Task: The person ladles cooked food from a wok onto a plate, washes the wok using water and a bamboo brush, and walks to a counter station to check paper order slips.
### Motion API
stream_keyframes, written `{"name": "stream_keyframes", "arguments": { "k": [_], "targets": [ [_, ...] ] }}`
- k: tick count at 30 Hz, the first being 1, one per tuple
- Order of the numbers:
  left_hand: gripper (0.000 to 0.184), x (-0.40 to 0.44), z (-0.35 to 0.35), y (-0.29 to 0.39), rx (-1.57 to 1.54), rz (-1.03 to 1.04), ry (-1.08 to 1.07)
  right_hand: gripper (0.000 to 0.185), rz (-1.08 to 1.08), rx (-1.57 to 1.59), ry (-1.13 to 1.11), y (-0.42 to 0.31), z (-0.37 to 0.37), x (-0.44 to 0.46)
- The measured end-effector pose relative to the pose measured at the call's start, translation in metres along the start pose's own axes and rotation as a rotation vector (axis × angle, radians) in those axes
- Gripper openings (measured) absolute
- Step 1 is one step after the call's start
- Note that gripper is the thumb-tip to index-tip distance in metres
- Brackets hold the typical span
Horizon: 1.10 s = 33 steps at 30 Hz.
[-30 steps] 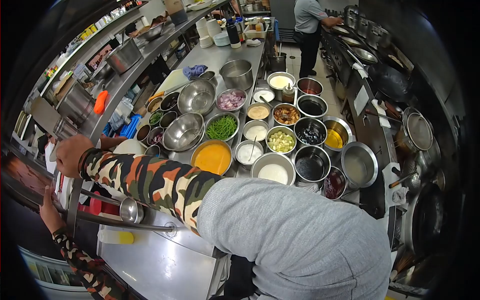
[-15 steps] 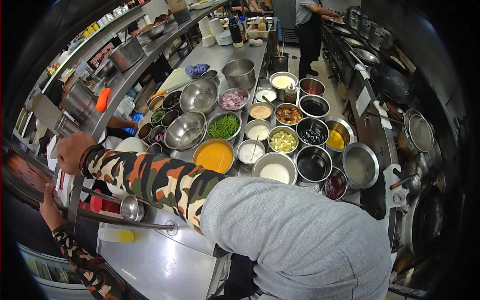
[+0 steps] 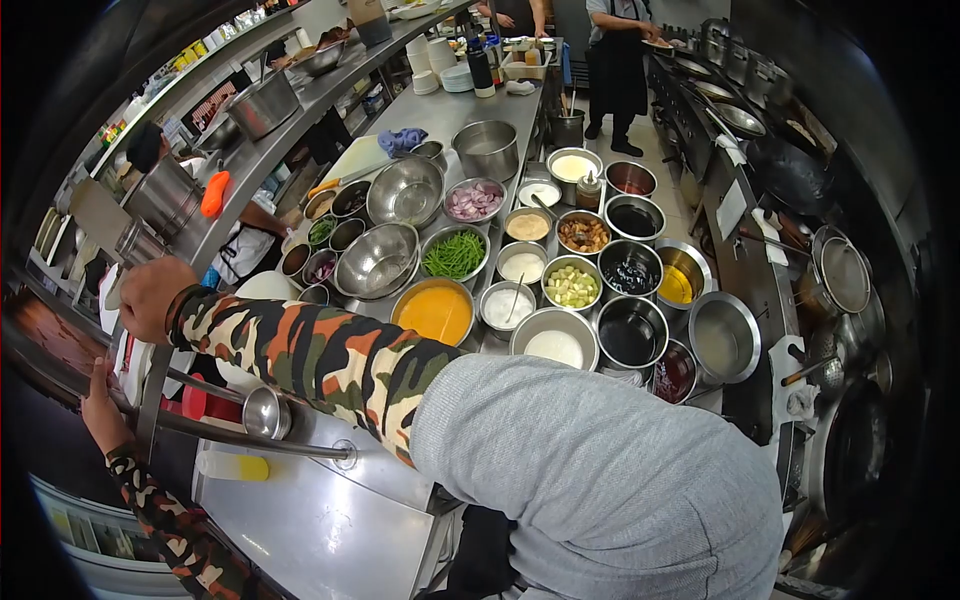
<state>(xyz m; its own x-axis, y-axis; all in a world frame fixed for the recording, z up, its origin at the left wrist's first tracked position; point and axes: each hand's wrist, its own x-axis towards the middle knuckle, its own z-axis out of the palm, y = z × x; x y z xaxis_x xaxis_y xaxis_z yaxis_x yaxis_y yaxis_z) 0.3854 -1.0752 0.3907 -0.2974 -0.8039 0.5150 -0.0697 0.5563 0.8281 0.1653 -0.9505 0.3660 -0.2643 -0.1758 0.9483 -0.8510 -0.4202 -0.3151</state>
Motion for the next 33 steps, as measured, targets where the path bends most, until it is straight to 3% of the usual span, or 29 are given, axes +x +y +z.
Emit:
{"name": "stream_keyframes", "arguments": {
  "k": [8, 21, 25, 30, 33],
  "targets": [
    [0.034, -0.004, 0.000, 0.003, 0.079, 0.059, -0.027, 0.020, -0.008, 0.021, 0.023, 0.000, -0.001, 0.000],
    [0.030, -0.006, 0.004, 0.005, 0.038, -0.011, 0.021, 0.020, -0.029, 0.000, 0.005, 0.002, -0.001, -0.001],
    [0.033, -0.013, 0.010, 0.008, 0.267, 0.195, 0.055, 0.021, -0.059, 0.025, 0.036, -0.002, -0.004, 0.003],
    [0.033, -0.019, 0.015, 0.017, 0.249, 0.081, 0.088, 0.022, -0.052, 0.026, 0.035, -0.003, -0.007, 0.002],
    [0.033, -0.026, 0.020, 0.021, 0.273, 0.166, 0.096, 0.021, -0.054, 0.017, 0.019, -0.004, -0.008, 0.001]
  ]
}}
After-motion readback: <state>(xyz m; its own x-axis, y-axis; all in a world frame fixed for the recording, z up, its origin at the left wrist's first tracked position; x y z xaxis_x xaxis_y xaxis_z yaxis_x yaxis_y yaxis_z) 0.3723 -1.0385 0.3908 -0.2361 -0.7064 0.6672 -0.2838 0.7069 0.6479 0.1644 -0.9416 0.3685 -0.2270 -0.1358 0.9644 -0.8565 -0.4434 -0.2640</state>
